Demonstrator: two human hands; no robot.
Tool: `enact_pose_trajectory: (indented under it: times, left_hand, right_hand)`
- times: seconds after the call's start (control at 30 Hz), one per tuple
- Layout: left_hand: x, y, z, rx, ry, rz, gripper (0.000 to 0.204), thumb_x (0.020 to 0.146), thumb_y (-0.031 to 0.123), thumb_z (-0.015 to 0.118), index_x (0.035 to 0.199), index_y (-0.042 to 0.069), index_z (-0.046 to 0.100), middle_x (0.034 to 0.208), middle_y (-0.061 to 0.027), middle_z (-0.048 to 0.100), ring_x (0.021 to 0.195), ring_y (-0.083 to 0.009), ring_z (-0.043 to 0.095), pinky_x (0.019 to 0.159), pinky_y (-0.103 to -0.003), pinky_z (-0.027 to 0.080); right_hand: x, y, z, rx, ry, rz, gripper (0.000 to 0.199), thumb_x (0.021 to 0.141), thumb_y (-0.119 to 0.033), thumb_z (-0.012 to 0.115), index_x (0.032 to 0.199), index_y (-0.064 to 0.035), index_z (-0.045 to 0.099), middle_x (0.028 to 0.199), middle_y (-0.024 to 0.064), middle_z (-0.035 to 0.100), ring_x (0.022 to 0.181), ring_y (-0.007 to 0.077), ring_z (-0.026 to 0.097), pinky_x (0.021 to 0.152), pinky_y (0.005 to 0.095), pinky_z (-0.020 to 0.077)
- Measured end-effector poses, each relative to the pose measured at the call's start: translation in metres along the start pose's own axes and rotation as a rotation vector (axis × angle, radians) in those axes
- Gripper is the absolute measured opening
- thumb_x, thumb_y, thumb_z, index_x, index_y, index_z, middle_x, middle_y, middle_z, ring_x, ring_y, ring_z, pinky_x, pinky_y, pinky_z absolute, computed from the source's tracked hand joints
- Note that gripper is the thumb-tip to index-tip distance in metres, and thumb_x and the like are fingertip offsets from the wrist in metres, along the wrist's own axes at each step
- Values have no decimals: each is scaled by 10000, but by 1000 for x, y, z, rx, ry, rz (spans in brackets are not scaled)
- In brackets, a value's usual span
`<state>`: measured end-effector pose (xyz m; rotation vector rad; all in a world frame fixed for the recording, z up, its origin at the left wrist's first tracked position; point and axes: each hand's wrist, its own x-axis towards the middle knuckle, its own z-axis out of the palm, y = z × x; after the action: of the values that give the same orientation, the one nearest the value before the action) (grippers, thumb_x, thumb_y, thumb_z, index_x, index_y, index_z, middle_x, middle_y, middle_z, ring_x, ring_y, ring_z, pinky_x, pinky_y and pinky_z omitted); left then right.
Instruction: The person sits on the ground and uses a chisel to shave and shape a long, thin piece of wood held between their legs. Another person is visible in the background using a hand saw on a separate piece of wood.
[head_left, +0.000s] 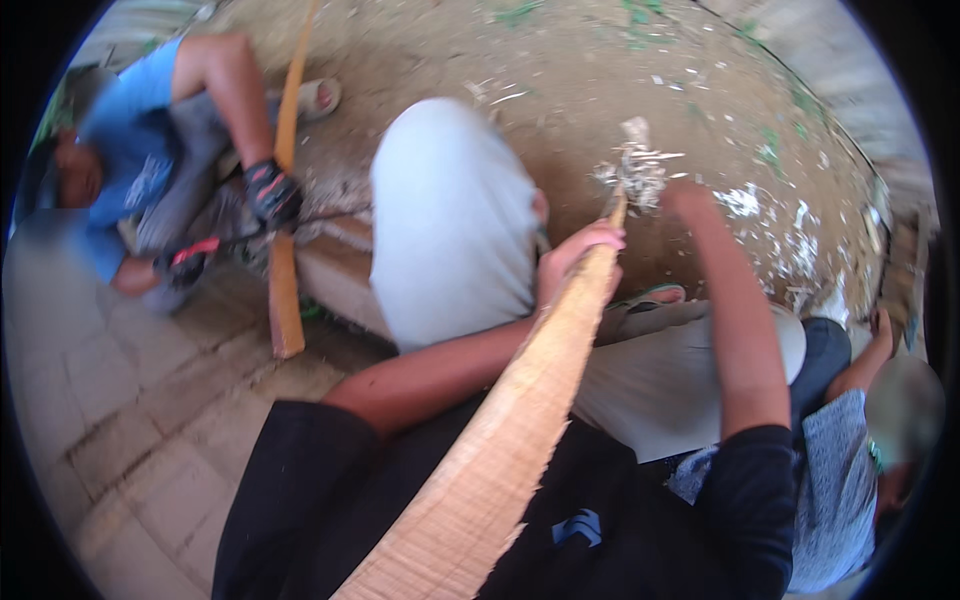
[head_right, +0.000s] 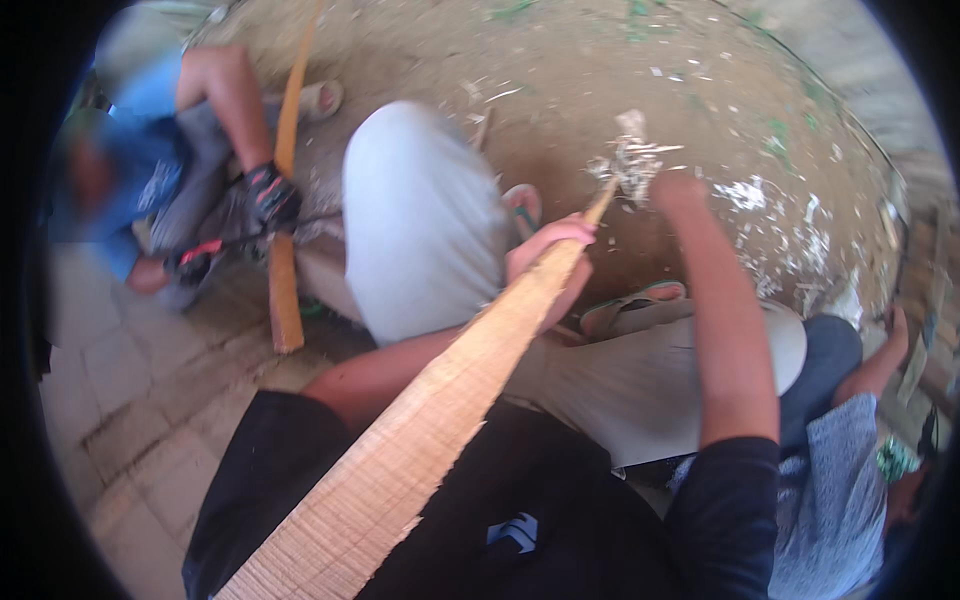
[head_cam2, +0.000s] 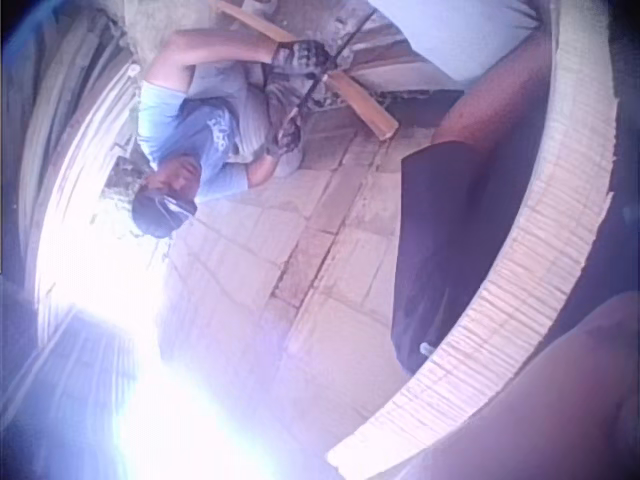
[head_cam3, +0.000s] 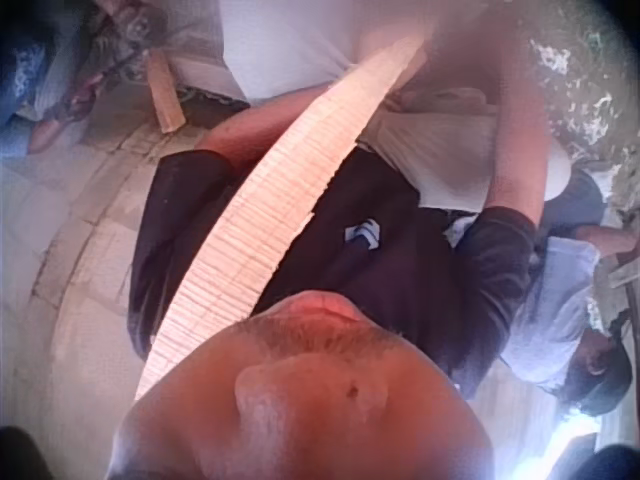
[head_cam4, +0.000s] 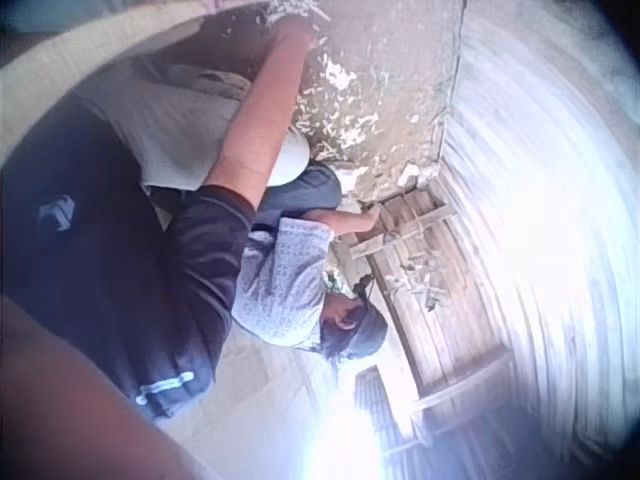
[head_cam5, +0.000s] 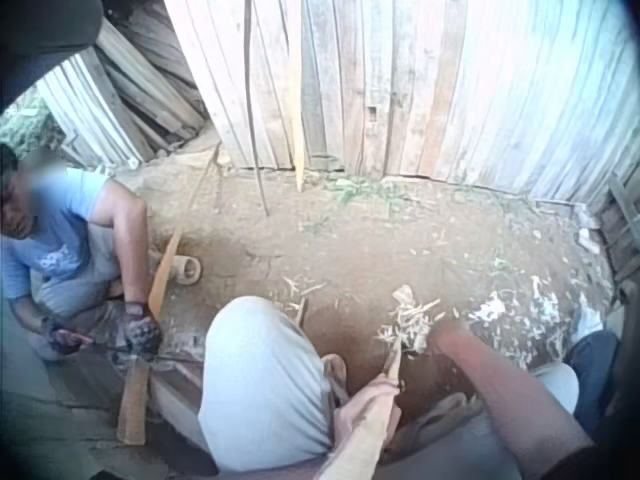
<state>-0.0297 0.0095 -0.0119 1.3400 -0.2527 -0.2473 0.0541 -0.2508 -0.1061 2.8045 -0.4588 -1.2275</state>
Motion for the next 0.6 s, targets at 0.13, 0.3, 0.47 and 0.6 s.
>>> enact_pose_trajectory:
  times: [0.13, 0.3, 0.47, 0.6]
  left_hand:
    - [-5, 14, -12, -73, -43, -114, 303, 772, 109, 769, 1022, 45, 609, 1002, -91, 645, 759, -156, 626, 718, -300, 510]
    - [-7, 5, -9, -190, -117, 14, 479, 769, 214, 821, 1107, -12, 566, 1097, -116, 553, 620, -106, 541, 575, -250, 417]
    - [-12, -7, -12, -327, -162, -42, 480, 871, 234, 763, 1172, -61, 534, 1142, -120, 486, 547, -76, 471, 481, -222, 344]
    - [-9, 7, -9, -145, -76, -97, 270, 792, 54, 711, 1033, 15, 596, 990, -92, 623, 671, -130, 607, 639, -264, 478]
  right_hand:
    - [-44, 7, -61, -94, 73, -92, 361, 921, -270, 521, 1103, -21, 710, 1171, 220, 683, 1113, 378, 654, 962, 479, 503]
    - [-39, 43, -28, 97, 181, -114, 449, 928, -288, 514, 1231, 44, 520, 1147, 317, 636, 1104, 461, 612, 950, 514, 478]
    - [-27, 37, -9, 252, 212, -261, 396, 868, -170, 576, 1196, 40, 506, 1151, 348, 604, 1119, 475, 584, 943, 500, 464]
    - [-29, 41, -29, 289, 314, -263, 477, 846, -138, 649, 1276, 11, 506, 1209, 279, 623, 1159, 438, 587, 973, 481, 467]
